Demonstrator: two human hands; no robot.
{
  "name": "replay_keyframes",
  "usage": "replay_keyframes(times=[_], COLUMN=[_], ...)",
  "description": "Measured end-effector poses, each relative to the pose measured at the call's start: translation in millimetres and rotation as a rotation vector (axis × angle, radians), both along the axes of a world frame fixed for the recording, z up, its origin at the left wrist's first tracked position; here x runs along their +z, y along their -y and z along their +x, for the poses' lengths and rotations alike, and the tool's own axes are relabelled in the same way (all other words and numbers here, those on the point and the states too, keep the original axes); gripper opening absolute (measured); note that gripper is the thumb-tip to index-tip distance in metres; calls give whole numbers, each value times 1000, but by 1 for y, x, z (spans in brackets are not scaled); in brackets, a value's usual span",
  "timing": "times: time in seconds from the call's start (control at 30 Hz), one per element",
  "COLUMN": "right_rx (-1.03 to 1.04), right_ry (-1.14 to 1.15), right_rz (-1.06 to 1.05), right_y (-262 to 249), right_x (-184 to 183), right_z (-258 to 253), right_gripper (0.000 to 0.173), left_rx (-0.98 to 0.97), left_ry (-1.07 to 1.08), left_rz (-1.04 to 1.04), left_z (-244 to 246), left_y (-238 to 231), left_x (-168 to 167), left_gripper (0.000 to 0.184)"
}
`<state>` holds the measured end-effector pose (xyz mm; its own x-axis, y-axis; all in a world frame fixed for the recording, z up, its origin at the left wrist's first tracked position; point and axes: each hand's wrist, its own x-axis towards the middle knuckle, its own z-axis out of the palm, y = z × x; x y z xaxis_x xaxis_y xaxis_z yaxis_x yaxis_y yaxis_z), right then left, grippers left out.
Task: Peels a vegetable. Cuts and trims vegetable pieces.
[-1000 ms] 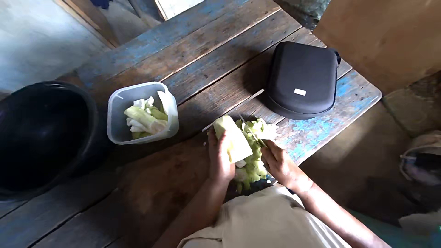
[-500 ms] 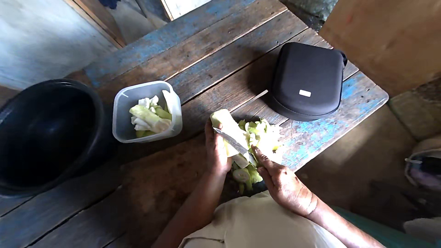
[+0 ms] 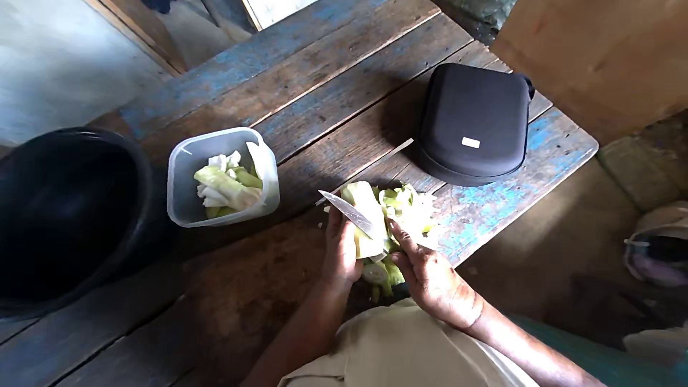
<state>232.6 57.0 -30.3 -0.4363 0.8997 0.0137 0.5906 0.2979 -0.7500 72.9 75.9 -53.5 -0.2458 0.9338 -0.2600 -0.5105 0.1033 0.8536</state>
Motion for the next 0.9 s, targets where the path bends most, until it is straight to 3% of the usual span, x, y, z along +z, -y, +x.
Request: replay_keyframes(times=[0.2,0.4,0.53,0.7,0.83,0.9], right_rx=[-35,-28,50,64,-88,-87], right_ry=[-32,-12,-79,-46,-140,-256], right_rz=[-106,-99,73,186,-70,-326], right_y=[-9,-8,-6,-5,-28,-40], right_x=[-3,-3,-9,-13,-12,-9], right_z=[-1,5,11,7,20,33], right_gripper=[45,43,50,41,45,46], left_rx=[-60,-130,-146,-119,-342,-306], left_ry=[-37,60,164,45,73,204], left_rz=[-73,-230,-241,-191,-230,-227], left_z=[8,6,-6,-10,3,1], left_y=[7,10,9,6,23,22], left_x=[5,17,21,24,28,22], left_gripper=[41,32,26,30,44,43])
